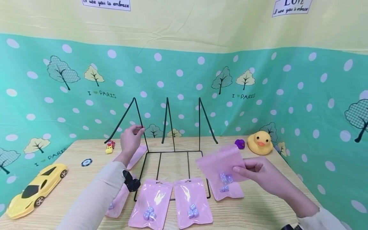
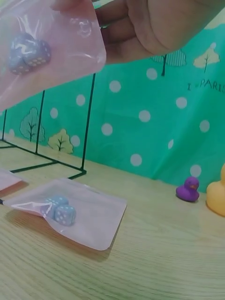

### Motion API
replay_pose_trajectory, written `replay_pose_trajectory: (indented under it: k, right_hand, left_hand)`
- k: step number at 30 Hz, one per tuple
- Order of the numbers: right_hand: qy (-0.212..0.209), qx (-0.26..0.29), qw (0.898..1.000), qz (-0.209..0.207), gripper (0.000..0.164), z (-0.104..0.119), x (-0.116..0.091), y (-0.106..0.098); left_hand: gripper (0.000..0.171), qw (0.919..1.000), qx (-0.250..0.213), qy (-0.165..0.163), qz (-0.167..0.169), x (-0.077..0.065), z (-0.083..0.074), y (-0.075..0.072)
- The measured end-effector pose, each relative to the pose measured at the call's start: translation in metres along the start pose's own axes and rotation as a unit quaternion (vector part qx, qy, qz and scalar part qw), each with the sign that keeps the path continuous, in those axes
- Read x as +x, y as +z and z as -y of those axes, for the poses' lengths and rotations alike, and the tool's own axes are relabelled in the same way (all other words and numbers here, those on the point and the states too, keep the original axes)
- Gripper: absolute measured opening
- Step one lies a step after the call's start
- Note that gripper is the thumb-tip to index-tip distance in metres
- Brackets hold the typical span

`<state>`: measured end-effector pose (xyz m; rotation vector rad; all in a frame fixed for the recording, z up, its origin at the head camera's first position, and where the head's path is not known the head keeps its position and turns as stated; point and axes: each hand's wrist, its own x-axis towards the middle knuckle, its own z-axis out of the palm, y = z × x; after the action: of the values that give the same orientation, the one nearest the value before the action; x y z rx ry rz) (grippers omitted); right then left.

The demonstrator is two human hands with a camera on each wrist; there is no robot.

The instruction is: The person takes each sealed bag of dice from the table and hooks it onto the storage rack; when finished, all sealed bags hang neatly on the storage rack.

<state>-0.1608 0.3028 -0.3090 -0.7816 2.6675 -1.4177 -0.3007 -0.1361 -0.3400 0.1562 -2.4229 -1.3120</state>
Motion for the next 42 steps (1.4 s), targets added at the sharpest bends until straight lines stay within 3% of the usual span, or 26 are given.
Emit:
replay_pose_trajectory:
  k: [7, 13, 24, 29, 42]
  right_hand:
    - [-0.056, 0.035, 0.997, -0.027, 0.031, 0.009, -0.005, 0.0]
    - [-0.053, 0.008, 0.997, -0.058, 0.027, 0.019, -0.001, 0.001]
    - [-0.045, 0.011, 0.998, -0.035, 0.024, 0.022, 0.008, 0.006]
    - [-0.03, 0.013, 0.999, -0.04, 0.024, 0.02, 0.01, 0.008]
    - [0.043, 0.091, 0.993, -0.068, 0.034, 0.017, 0.025, 0.025]
  left_hand:
    - [0.029, 1.0, 0.002, -0.003, -0.001, 0.0, 0.001, -0.002]
    - [0.029, 1.0, 0.005, -0.002, -0.001, 0.0, 0.003, -0.002]
    - [0.03, 1.0, 0.003, 0.003, 0.002, 0.0, 0.002, -0.002]
    - [0.03, 1.0, -0.001, 0.005, 0.002, 0.0, 0.002, -0.001]
    - [0.031, 1.0, -0.003, 0.003, 0.006, -0.001, 0.002, -0.002]
